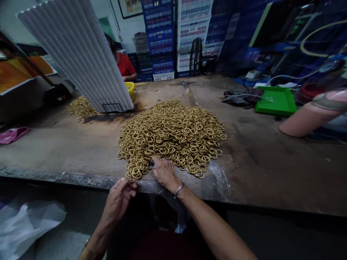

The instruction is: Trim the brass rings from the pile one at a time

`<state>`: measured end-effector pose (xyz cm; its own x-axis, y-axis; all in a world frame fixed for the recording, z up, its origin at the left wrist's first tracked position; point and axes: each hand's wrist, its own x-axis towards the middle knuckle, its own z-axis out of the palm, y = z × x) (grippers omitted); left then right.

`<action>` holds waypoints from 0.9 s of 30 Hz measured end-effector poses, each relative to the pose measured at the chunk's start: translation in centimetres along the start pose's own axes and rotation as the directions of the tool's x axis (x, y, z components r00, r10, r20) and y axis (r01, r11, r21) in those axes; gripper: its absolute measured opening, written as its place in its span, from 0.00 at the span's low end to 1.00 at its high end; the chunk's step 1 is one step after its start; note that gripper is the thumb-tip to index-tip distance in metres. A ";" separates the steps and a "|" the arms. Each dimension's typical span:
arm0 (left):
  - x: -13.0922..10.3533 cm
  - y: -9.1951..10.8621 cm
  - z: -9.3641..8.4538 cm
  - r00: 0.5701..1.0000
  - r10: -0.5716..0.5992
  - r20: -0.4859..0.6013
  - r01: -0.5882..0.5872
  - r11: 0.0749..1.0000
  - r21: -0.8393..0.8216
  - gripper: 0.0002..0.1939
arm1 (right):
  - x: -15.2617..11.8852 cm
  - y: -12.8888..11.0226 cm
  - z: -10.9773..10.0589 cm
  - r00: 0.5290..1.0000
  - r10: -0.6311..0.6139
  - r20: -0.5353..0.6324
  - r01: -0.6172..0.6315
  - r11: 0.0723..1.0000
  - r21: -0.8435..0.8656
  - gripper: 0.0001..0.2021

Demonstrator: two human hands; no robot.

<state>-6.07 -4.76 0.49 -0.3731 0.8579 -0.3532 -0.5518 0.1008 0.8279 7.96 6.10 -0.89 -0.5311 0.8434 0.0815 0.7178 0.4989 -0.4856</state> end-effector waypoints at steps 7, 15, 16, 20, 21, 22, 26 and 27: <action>1.9 0.1 -0.6 0.999 -0.041 -0.029 0.042 0.999 0.028 0.14 | 0.7 -1.1 -0.3 0.997 0.018 0.072 -0.009 0.991 -0.132 0.11; 2.5 -0.4 1.4 0.998 -0.053 0.038 0.055 0.998 -0.038 0.12 | 0.6 0.5 0.5 0.994 0.059 -0.095 -0.050 0.994 0.099 0.08; 2.4 -0.4 1.7 0.998 -0.057 0.040 0.059 0.997 -0.054 0.12 | 0.5 0.9 0.5 0.990 0.079 -0.115 -0.058 0.982 0.178 0.08; 1.8 -0.5 2.7 0.982 -0.136 0.132 0.154 0.978 -0.139 0.11 | -0.6 1.6 0.2 0.975 0.179 -0.135 -0.083 0.846 0.526 0.06; 1.6 -0.5 2.9 0.968 -0.181 0.172 0.209 0.964 -0.165 0.10 | -1.0 1.6 0.0 0.970 0.207 -0.126 -0.095 0.803 0.588 0.06; 1.6 -0.6 3.1 0.951 -0.227 0.210 0.267 0.945 -0.190 0.09 | -1.5 1.6 -0.2 0.965 0.235 -0.118 -0.109 0.766 0.633 0.05; 1.4 -1.3 3.9 0.902 -0.337 0.270 0.402 0.884 -0.239 0.07 | -3.1 1.3 -1.0 0.953 0.287 -0.097 -0.133 0.685 0.716 0.04; 1.3 -1.5 4.1 0.905 -0.341 0.256 0.400 0.887 -0.231 0.08 | -3.4 1.3 -1.1 0.952 0.290 -0.100 -0.133 0.683 0.718 0.04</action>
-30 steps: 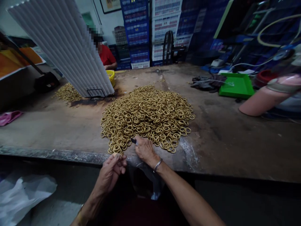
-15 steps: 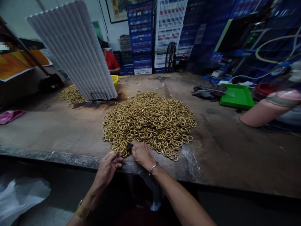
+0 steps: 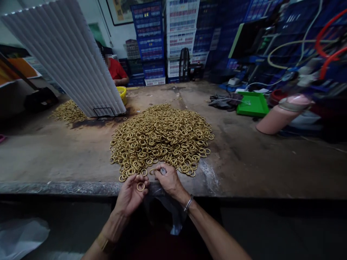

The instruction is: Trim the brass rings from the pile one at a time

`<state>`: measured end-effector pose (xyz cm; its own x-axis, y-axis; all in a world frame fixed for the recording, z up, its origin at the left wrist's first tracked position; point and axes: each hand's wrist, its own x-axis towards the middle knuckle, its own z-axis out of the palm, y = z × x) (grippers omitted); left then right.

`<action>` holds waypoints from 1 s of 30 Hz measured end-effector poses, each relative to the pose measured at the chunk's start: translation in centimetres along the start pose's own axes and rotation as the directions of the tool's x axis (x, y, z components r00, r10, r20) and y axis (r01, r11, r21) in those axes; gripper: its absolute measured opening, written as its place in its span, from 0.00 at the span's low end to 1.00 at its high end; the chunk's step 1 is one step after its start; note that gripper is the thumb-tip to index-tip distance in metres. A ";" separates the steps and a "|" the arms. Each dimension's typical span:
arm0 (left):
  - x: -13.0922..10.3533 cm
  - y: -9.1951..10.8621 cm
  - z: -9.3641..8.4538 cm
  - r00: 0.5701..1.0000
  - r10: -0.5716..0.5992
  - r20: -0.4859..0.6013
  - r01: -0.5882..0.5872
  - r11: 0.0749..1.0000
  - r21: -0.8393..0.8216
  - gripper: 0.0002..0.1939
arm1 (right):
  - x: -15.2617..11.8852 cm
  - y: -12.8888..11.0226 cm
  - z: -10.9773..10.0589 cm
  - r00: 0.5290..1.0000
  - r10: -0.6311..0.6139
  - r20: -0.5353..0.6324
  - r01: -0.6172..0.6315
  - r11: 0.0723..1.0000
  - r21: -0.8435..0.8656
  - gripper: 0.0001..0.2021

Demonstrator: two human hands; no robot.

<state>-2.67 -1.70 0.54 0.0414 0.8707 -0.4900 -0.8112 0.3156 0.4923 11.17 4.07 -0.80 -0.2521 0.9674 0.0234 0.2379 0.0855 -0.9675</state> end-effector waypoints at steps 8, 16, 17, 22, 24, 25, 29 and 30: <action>-0.1 -1.7 0.8 0.973 0.221 0.069 -0.228 0.862 0.454 0.14 | -1.4 -0.2 -0.3 0.988 -0.156 0.015 0.157 0.980 -0.124 0.05; -0.4 -1.8 0.3 0.963 0.242 0.122 -0.256 0.661 0.705 0.15 | -1.2 -0.1 0.1 0.995 0.014 0.098 -0.009 0.998 -0.057 0.10; -0.5 -1.8 0.3 0.965 0.223 0.135 -0.251 0.658 0.710 0.15 | -1.1 -0.1 0.1 0.996 0.018 0.091 -0.012 0.998 -0.065 0.11; -0.4 -2.1 0.0 0.963 0.177 0.206 -0.269 0.720 0.640 0.15 | -0.9 -0.3 0.2 0.993 0.077 0.087 -0.076 0.997 -0.022 0.09; -0.3 -2.2 -0.1 0.965 0.161 0.206 -0.255 0.760 0.597 0.14 | -0.9 -0.3 0.2 0.990 0.107 0.095 -0.110 0.993 0.029 0.08; -0.3 -2.2 -0.2 0.967 0.151 0.207 -0.244 0.784 0.571 0.14 | -0.8 -0.3 0.2 0.989 0.117 0.096 -0.121 0.992 0.045 0.08; -0.4 -2.3 -0.2 0.973 0.122 0.196 -0.202 0.860 0.468 0.13 | -0.7 0.1 0.1 0.991 0.119 0.058 -0.120 0.993 0.006 0.08; -0.5 -2.3 -0.1 0.974 0.121 0.190 -0.197 0.868 0.455 0.13 | -0.8 0.2 0.1 0.994 0.097 0.041 -0.096 0.995 -0.039 0.08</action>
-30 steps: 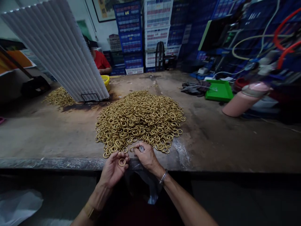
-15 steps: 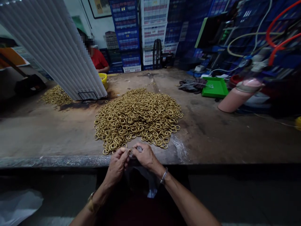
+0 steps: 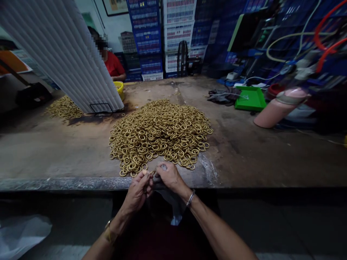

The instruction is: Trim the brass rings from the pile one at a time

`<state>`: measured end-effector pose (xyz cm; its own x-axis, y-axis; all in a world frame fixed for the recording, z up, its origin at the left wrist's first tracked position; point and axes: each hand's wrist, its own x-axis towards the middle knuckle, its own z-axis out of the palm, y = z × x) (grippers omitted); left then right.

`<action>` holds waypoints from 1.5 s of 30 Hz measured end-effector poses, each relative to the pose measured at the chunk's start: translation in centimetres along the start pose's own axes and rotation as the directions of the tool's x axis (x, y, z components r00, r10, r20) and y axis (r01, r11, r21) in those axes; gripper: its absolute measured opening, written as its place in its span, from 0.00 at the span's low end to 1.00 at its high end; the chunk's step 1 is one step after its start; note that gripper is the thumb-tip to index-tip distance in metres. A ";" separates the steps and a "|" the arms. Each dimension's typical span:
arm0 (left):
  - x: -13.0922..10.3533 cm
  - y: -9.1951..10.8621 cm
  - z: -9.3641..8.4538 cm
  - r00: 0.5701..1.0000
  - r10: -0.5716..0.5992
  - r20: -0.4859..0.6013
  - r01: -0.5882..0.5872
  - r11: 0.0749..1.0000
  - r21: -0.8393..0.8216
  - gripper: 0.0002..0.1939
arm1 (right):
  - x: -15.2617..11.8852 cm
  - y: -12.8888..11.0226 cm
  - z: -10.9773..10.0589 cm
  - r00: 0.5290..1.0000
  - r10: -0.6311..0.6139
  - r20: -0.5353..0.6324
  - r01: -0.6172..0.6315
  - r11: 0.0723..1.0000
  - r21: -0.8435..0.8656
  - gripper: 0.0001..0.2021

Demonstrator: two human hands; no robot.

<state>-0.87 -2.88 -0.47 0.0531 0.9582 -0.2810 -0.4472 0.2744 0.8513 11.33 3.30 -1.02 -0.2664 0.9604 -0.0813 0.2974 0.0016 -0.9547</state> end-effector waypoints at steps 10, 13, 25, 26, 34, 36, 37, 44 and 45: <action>0.3 -0.1 -0.4 0.997 0.061 -0.054 -0.054 0.992 0.116 0.15 | -1.5 0.2 -0.3 0.942 -0.241 0.234 0.323 0.840 -0.436 0.07; 0.0 0.0 -0.4 0.996 0.063 -0.068 -0.052 0.988 0.147 0.16 | -1.2 0.1 -0.3 0.944 -0.200 0.261 0.310 0.804 -0.508 0.08; -2.6 1.4 -1.3 0.995 -0.072 -0.075 0.052 0.968 -0.244 0.13 | 1.8 -1.3 2.6 0.979 -0.150 0.140 0.204 0.637 -0.744 0.10; -2.5 1.4 -1.6 0.992 -0.068 -0.104 0.039 0.966 -0.255 0.12 | 1.8 -1.4 3.1 0.980 -0.147 0.132 0.196 0.635 -0.747 0.11; -2.2 1.8 -2.7 0.979 -0.150 -0.136 0.077 0.898 -0.434 0.13 | 2.2 -1.7 3.7 0.986 -0.140 0.085 0.154 0.605 -0.781 0.10; -1.8 1.6 -2.7 0.978 -0.156 -0.140 0.081 0.897 -0.435 0.13 | 2.4 -1.3 3.0 0.986 -0.154 0.065 0.146 0.602 -0.785 0.10; -1.5 1.4 -2.6 0.977 -0.150 -0.154 0.073 0.906 -0.417 0.14 | 2.4 -1.1 2.5 0.985 -0.162 0.064 0.151 0.612 -0.776 0.10; -0.1 0.7 -1.2 0.975 -0.019 -0.222 0.004 0.998 -0.068 0.18 | 0.3 -0.3 0.7 0.935 -0.326 0.138 0.347 0.762 -0.546 0.06; 0.0 0.6 -1.0 0.979 -0.010 -0.205 0.006 1.000 -0.016 0.18 | -0.2 -0.4 0.6 0.927 -0.344 0.151 0.371 0.777 -0.508 0.05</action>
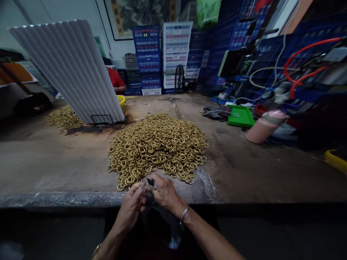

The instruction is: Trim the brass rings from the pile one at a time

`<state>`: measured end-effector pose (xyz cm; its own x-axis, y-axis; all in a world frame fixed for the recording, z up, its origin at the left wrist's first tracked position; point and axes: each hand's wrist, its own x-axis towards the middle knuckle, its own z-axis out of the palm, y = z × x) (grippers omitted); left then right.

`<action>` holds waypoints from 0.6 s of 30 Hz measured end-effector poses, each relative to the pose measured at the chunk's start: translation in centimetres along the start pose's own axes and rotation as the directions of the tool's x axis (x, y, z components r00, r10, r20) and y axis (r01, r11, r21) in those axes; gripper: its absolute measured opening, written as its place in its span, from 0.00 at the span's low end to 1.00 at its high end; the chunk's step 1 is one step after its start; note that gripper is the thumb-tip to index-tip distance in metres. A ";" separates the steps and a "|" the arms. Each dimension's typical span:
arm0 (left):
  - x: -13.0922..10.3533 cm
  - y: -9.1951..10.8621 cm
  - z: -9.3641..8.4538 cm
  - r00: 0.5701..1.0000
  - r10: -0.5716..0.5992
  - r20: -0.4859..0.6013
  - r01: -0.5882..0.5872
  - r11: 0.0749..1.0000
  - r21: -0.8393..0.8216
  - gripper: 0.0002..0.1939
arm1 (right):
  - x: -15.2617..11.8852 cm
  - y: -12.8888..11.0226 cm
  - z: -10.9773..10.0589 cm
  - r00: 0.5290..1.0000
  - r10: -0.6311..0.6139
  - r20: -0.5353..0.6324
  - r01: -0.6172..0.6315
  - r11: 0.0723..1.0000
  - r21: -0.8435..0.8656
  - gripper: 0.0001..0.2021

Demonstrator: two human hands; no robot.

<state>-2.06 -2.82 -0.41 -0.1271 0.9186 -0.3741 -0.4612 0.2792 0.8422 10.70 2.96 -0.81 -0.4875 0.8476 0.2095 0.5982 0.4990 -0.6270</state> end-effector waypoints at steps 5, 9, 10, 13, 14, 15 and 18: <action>-0.3 -0.2 0.5 0.998 0.049 0.050 -0.059 0.974 0.220 0.16 | -0.8 -0.7 -0.3 0.996 0.078 -0.045 -0.063 0.962 0.265 0.05; -0.5 -0.2 1.0 0.956 0.290 0.041 -0.288 0.905 0.315 0.11 | -0.7 -0.5 -0.2 0.960 0.281 0.021 -0.257 0.844 0.471 0.08; -0.5 -0.3 1.1 0.941 0.334 0.058 -0.335 0.884 0.327 0.10 | -0.7 -0.4 -0.2 0.945 0.315 0.088 -0.313 0.789 0.529 0.09; -0.6 -0.3 1.3 0.923 0.371 0.104 -0.383 0.857 0.344 0.10 | -0.8 -0.3 0.0 0.891 0.349 0.289 -0.448 0.583 0.678 0.12; -0.6 -0.2 1.3 0.929 0.354 0.107 -0.369 0.866 0.338 0.10 | -0.8 -0.3 0.0 0.881 0.353 0.315 -0.466 0.536 0.704 0.13; -0.6 -0.2 1.3 0.942 0.320 0.104 -0.336 0.883 0.328 0.10 | -0.8 -0.3 0.0 0.879 0.360 0.313 -0.467 0.518 0.717 0.13; -0.7 -0.1 1.2 0.983 0.158 0.095 -0.180 0.933 0.312 0.13 | -0.5 -0.3 -0.1 0.897 0.379 0.226 -0.424 0.597 0.681 0.10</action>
<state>-0.90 -3.14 0.21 -0.1143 0.9736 -0.1974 -0.1329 0.1819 0.9743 10.82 2.37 -0.70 -0.3541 0.9092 -0.2192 0.1301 -0.1842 -0.9742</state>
